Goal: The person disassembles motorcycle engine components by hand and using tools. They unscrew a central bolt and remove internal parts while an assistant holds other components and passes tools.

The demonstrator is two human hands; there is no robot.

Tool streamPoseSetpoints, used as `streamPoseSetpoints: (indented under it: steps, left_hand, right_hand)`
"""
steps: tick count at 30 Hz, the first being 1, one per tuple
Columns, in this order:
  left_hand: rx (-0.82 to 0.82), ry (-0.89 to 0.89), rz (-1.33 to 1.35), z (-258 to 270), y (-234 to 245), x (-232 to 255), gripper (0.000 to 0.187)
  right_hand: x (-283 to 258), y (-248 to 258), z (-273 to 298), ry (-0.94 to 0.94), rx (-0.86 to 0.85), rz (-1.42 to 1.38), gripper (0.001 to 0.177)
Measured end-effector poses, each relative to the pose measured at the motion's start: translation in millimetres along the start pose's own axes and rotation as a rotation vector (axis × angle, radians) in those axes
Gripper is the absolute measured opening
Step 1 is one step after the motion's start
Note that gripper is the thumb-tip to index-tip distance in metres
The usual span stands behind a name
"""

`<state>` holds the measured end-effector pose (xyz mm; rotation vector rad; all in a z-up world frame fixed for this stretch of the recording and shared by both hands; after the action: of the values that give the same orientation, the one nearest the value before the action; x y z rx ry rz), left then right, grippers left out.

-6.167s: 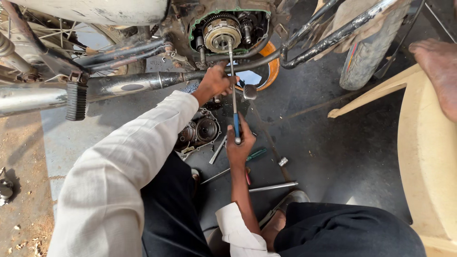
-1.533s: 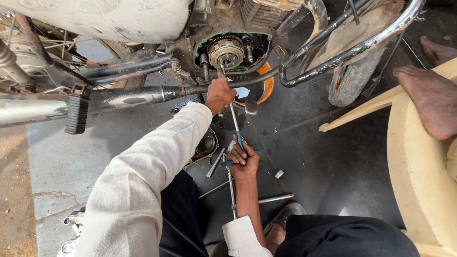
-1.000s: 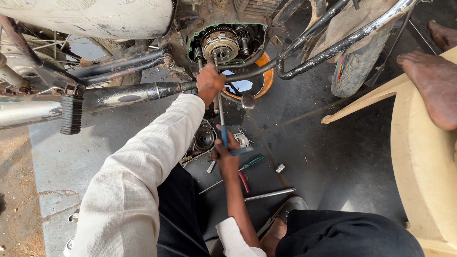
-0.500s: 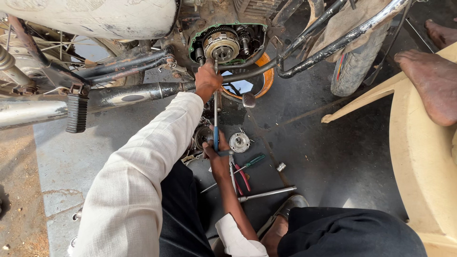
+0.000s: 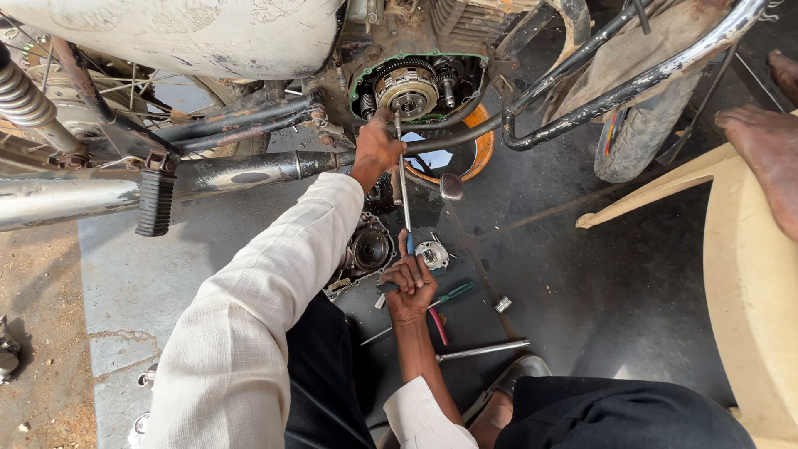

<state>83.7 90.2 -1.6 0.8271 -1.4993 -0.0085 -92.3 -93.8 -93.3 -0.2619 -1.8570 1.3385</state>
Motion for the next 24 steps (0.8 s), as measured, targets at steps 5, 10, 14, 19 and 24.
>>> streamPoseSetpoints:
  steps: [5,10,14,19,24]
  left_hand:
    - [-0.047,0.145,0.173,8.9,3.1,10.1,0.056]
    - [-0.072,0.210,0.291,12.0,0.6,16.7,0.054]
    - [-0.097,0.219,0.240,15.3,-1.3,12.4,0.055]
    - [-0.082,0.079,0.213,17.8,1.4,17.0,0.060]
    - [-0.103,0.116,0.244,15.1,1.3,15.1,0.059]
  right_hand:
    - [6.0,-23.9,5.2,0.079,0.138,0.142,0.053]
    - [19.8,-49.6,5.1,0.064,0.049,-0.378,0.052]
    - [5.7,-34.2,7.0,0.149,0.174,0.057,0.055]
    - [15.0,-36.0,1.3,0.057,0.068,-0.389,0.055]
    - [26.7,-63.0,5.2,0.041,0.078,-0.489,0.054]
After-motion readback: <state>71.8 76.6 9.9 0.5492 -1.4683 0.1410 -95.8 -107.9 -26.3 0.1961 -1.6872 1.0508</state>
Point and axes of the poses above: each hand's wrist, its own z-axis away from the middle knuckle, its own y-axis out of the back of the hand, x = y × z, the point moved 9 cm from there along -z, towards the middle knuckle, and after that the axes turned 4 degrees about -y, right-handed, at the moved point
